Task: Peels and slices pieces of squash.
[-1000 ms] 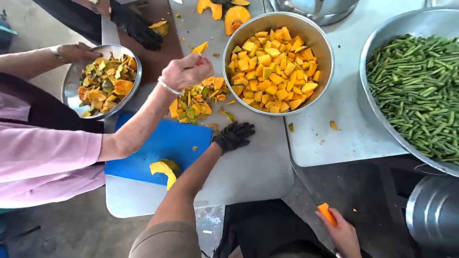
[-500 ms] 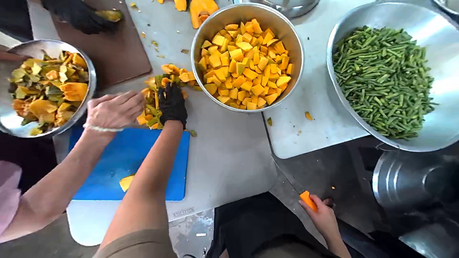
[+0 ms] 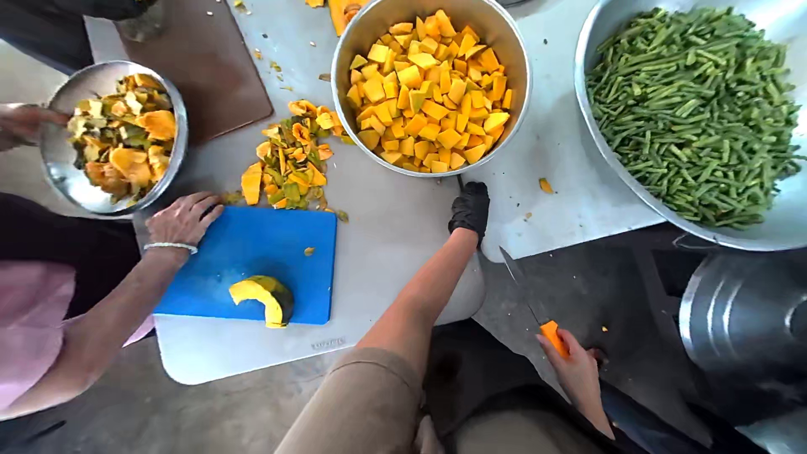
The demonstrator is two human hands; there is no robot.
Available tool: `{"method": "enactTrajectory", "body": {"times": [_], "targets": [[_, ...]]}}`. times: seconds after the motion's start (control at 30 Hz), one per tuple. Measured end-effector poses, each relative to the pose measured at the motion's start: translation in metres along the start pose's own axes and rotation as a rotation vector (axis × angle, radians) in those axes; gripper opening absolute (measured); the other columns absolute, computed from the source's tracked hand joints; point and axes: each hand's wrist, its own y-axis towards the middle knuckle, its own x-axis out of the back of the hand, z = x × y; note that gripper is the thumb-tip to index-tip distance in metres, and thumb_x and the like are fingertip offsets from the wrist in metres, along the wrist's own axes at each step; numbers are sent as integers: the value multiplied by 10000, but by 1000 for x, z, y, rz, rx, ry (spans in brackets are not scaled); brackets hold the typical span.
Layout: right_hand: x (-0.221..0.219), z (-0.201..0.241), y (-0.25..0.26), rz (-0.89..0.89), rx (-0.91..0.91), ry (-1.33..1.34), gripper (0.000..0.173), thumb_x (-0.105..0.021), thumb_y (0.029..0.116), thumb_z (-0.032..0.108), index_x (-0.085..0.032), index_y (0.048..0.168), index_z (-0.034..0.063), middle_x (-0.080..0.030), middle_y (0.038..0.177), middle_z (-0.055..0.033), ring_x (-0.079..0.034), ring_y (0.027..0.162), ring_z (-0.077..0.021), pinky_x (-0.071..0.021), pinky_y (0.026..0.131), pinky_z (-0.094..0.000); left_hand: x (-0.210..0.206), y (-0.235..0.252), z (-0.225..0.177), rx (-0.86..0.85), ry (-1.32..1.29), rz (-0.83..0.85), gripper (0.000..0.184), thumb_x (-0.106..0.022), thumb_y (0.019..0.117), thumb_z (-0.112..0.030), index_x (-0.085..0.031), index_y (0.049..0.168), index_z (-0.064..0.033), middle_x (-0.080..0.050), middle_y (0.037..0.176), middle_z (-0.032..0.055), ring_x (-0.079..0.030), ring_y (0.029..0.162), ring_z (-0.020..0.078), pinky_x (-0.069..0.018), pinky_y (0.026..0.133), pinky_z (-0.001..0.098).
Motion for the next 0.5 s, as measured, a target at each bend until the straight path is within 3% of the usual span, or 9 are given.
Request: {"method": "enactTrajectory", "body": {"times": [0.07, 0.17, 0.3, 0.4, 0.5], "targets": [[-5, -8, -3, -31, -4, 47, 462, -730, 956, 230, -640, 1207, -147, -685, 989, -363, -672, 907, -533, -487, 837, -708, 0, -1, 2, -37, 33, -5, 378, -474, 1058, -96, -550, 1426, -60, -559, 1422, 227, -592, 1241, 433, -512, 974, 588], [-9, -23, -1, -17, 12, 52, 452, -722, 961, 228, -639, 1179, -159, -683, 970, -354, -672, 882, -506, -497, 822, -679, 0, -5, 6, -98, 102, 41, 346, -453, 1051, -46, -576, 1373, -14, -575, 1383, 244, -600, 1223, 438, -524, 968, 578], [-2, -19, 9, 37, 18, 18, 467, -718, 969, 267, -643, 1188, -139, -689, 969, -335, -675, 879, -485, -499, 812, -663, 6, -10, 24, -199, 32, 19, 345, -566, 991, -10, -590, 1335, -22, -586, 1345, 240, -616, 1182, 430, -545, 928, 578], [2, -15, 19, 12, 58, 17, 463, -723, 967, 260, -645, 1189, -138, -689, 959, -340, -676, 877, -491, -494, 813, -672, 39, -44, 49, -89, -318, -142, 295, -580, 1006, -74, -606, 1297, -31, -604, 1316, 230, -633, 1152, 395, -539, 938, 572], [-1, -18, 35, -28, 140, 38, 442, -720, 968, 258, -651, 1162, -133, -683, 923, -334, -670, 836, -481, -497, 781, -671, 86, -65, 97, 72, -570, -436, 267, -586, 992, -49, -640, 1229, 63, -681, 1122, 244, -678, 992, 340, -554, 887, 508]]}}
